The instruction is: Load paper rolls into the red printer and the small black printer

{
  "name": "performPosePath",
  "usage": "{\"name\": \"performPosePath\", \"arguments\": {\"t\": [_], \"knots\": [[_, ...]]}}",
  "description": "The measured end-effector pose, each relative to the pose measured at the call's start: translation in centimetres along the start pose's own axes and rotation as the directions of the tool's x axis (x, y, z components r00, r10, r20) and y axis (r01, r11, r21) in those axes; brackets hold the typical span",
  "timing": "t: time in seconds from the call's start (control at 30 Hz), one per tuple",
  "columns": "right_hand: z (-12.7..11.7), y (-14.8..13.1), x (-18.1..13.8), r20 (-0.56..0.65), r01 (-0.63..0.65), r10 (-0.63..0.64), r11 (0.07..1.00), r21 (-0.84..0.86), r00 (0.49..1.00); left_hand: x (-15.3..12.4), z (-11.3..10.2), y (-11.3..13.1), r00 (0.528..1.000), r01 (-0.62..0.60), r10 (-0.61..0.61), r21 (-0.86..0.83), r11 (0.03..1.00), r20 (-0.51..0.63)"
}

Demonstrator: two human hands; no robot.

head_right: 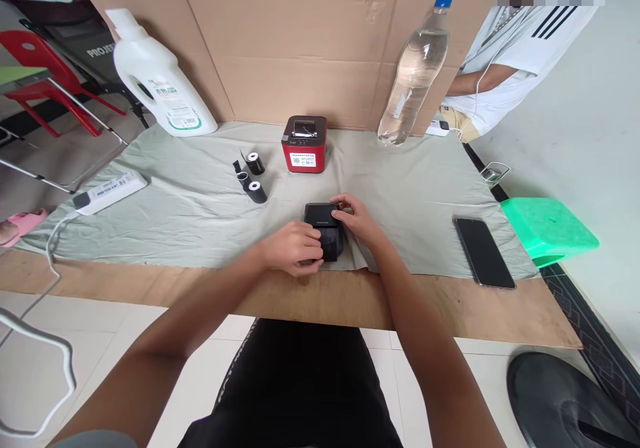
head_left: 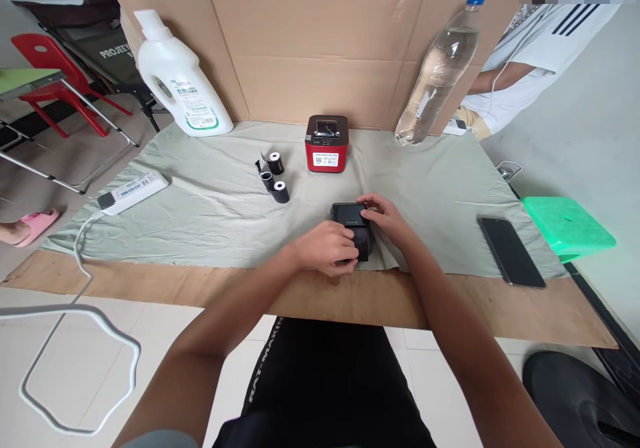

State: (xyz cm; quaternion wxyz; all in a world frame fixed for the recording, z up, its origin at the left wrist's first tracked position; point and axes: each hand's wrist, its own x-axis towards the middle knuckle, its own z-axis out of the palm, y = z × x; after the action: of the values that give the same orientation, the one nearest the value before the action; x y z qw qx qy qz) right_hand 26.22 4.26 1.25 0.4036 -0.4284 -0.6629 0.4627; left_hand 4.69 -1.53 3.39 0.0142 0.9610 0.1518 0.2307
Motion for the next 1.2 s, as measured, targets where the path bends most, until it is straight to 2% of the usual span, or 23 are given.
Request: {"name": "performPosePath", "arguments": {"t": [0.07,0.13,0.17,0.23,0.27,0.3,0.33,0.43,0.53,0.73,0.9,1.07,1.2], "knots": [[-0.5,-0.1,-0.1,0.053,-0.030,0.031,0.999,-0.012,0.998,-0.1,0.1,-0.2,0.997,0.074,-0.076,-0.045,0.996,-0.035],[-0.8,-0.2,-0.2,0.108,-0.054,0.055,0.998,-0.017,0.993,-0.3,0.3,-0.8,0.960,0.227,-0.239,-0.098,0.969,-0.145],[-1.0,-0.2,-0.3,0.130,-0.066,0.068,0.998,-0.015,0.989,-0.5,0.4,-1.2,0.911,0.335,-0.360,-0.144,0.931,-0.203],[-1.2,-0.3,-0.4,0.162,-0.097,0.097,0.995,-0.009,0.982,-0.7,0.5,-2.1,0.763,0.539,-0.599,-0.274,0.796,-0.242],[-1.3,-0.3,-0.4,0.176,-0.111,0.111,0.994,-0.008,0.978,-0.8,0.4,-2.6,0.694,0.607,-0.688,-0.341,0.718,-0.213],[-1.4,-0.3,-0.5,0.191,-0.124,0.124,0.992,-0.010,0.974,-0.9,0.4,-3.1,0.648,0.649,-0.746,-0.401,0.647,-0.154],[-1.5,-0.3,-0.5,0.207,-0.134,0.134,0.991,-0.015,0.969,-1.0,0.3,-3.5,0.628,0.671,-0.774,-0.454,0.587,-0.073],[-1.7,-0.5,-0.7,0.239,-0.127,0.132,0.991,-0.035,0.962,-1.4,-0.1,-4.3,0.636,0.690,-0.748,-0.575,0.440,0.190],[-1.7,-0.8,-0.7,0.241,-0.115,0.121,0.993,-0.038,0.963,-1.5,-0.5,-4.3,0.643,0.692,-0.690,-0.638,0.339,0.331],[-1.6,-1.0,-0.6,0.235,-0.135,0.135,0.991,-0.019,0.963,-1.3,-1.1,-3.9,0.634,0.696,-0.683,-0.653,0.298,0.364],[-1.4,-1.1,-0.7,0.254,-0.159,0.153,0.987,0.002,0.955,-1.3,-0.8,-4.3,0.604,0.713,-0.693,-0.655,0.249,0.393],[-1.1,-1.4,-0.7,0.273,-0.108,0.093,0.993,0.041,0.958,-1.6,-0.1,-4.9,0.654,0.639,-0.674,-0.728,0.250,0.343],[-1.1,-1.5,-0.8,0.280,-0.108,0.093,0.993,0.037,0.955,-1.5,0.1,-4.9,0.635,0.658,-0.693,-0.708,0.257,0.340]]}}
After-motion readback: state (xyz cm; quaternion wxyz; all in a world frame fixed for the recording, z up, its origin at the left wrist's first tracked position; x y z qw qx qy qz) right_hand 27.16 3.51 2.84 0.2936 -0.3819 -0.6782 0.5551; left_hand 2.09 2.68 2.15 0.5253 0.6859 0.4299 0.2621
